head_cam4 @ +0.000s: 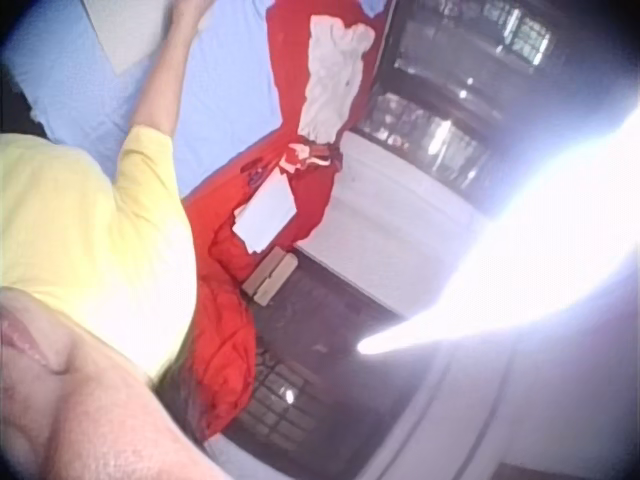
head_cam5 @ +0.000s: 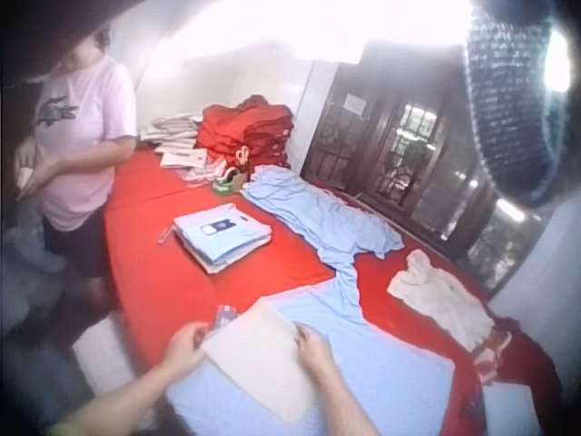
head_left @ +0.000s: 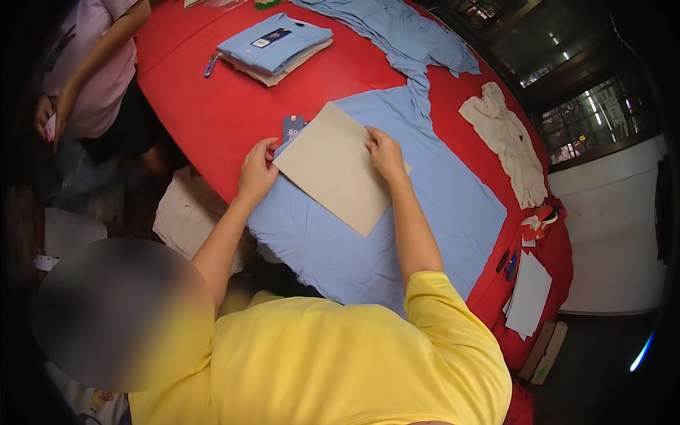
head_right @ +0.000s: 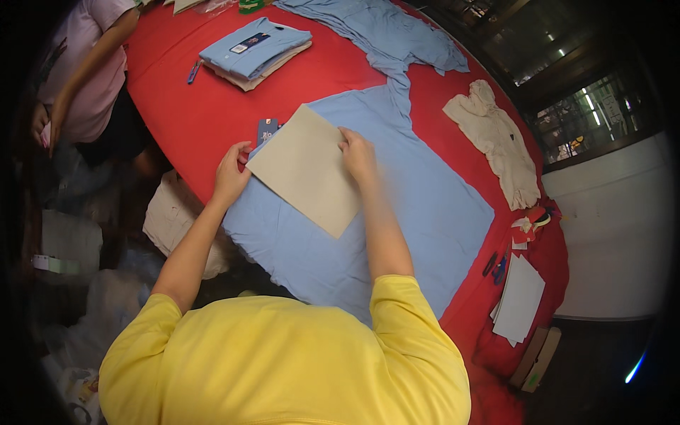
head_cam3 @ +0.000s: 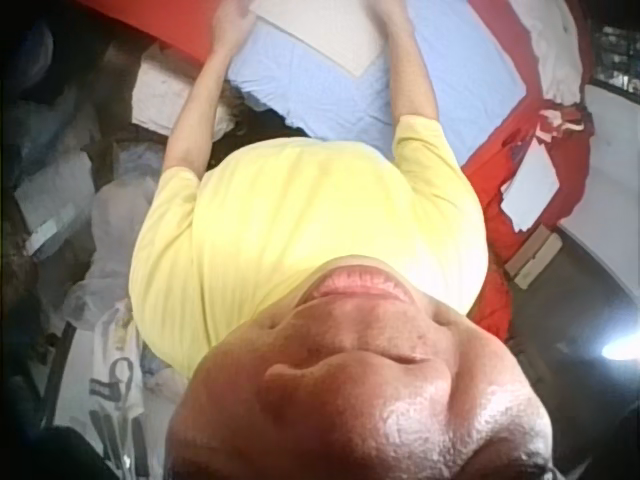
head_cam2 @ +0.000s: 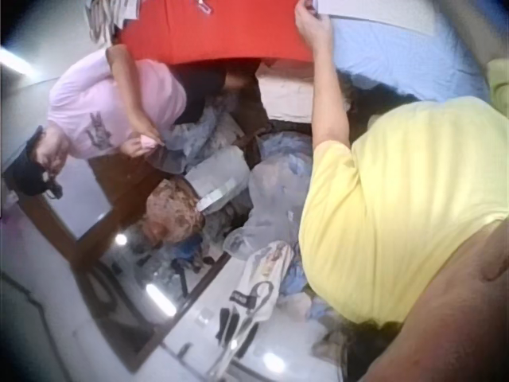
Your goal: The person folds shirts by placing a template on the back, folding the sleeves and sides over it, and then folding the bottom up before removing the template and applying a tag.
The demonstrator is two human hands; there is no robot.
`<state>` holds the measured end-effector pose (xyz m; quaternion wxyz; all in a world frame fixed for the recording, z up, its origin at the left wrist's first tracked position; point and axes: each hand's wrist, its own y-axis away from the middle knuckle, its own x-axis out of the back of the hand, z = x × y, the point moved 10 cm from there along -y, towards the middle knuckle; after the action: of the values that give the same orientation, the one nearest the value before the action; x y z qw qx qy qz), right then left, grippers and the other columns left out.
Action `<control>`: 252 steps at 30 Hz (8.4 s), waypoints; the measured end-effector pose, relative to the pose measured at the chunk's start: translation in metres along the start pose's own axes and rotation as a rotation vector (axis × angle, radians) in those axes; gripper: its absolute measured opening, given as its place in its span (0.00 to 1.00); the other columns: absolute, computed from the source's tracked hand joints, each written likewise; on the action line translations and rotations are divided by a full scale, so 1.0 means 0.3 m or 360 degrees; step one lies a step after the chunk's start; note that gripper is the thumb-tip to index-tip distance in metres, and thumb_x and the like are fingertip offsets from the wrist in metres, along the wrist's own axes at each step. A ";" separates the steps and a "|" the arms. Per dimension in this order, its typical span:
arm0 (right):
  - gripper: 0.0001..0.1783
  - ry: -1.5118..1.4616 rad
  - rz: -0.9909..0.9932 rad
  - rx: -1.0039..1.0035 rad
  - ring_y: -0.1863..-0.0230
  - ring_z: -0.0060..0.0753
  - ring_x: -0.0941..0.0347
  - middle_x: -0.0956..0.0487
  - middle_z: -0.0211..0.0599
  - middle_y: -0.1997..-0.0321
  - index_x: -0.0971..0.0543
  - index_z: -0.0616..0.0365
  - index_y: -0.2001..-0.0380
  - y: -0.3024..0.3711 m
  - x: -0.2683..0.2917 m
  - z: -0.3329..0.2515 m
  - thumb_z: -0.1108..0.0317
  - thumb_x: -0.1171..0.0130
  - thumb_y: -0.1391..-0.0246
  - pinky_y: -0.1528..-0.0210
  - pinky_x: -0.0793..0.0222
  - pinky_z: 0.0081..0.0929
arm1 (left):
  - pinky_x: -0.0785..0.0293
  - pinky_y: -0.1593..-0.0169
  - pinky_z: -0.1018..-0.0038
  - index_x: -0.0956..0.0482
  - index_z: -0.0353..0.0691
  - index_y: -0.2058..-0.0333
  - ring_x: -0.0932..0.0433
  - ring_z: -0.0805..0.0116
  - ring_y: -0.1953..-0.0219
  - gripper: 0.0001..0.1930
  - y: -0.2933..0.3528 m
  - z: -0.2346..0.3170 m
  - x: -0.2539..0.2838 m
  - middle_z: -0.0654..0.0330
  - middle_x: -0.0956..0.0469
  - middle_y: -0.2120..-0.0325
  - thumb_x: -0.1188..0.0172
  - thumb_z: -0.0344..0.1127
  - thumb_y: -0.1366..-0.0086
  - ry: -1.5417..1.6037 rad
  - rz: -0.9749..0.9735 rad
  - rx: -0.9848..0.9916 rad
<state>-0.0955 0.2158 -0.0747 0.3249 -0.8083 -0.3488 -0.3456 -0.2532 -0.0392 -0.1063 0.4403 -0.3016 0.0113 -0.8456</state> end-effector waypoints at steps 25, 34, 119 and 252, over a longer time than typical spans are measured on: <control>0.21 0.0518 -0.0228 -0.0159 0.54 0.50 0.28 0.24 0.47 0.56 0.22 0.53 0.50 -0.089 -0.045 0.054 0.64 0.39 0.49 0.54 0.32 0.43 | 0.60 0.35 0.39 0.31 0.52 0.41 0.48 0.55 0.33 0.34 -0.036 0.228 -0.336 0.60 0.39 0.37 0.46 0.62 0.43 -0.0887 -0.0186 -0.0453; 0.19 0.0739 0.0201 -0.0828 0.51 0.53 0.27 0.22 0.51 0.51 0.21 0.52 0.54 -0.296 0.302 0.568 0.59 0.40 0.49 0.51 0.32 0.46 | 0.62 0.34 0.40 0.31 0.53 0.40 0.49 0.57 0.32 0.35 -0.046 0.283 -0.385 0.61 0.40 0.37 0.42 0.60 0.45 -0.0795 -0.0254 -0.0464; 0.28 0.0648 0.0310 -0.0866 0.41 0.57 0.39 0.32 0.48 0.40 0.25 0.48 0.46 0.724 0.258 0.053 0.59 0.36 0.52 0.41 0.39 0.46 | 0.41 0.41 0.54 0.30 0.45 0.47 0.36 0.51 0.43 0.40 -0.083 0.260 -0.348 0.54 0.30 0.50 0.27 0.53 0.59 -0.0888 -0.1190 -0.0767; 0.25 0.0738 0.0339 -0.0179 0.43 0.44 0.35 0.28 0.41 0.48 0.26 0.54 0.55 0.820 0.253 -0.066 0.79 0.45 0.62 0.37 0.46 0.52 | 0.54 0.32 0.55 0.43 0.36 0.36 0.49 0.49 0.33 0.45 -0.512 -0.611 0.922 0.43 0.47 0.35 0.46 0.65 0.42 -0.1299 0.0204 0.1025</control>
<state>0.1310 0.0923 -0.0742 0.3853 -0.7565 -0.1581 -0.5043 -0.5807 -0.1982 -0.0741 0.5302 -0.4546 -0.4034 -0.5912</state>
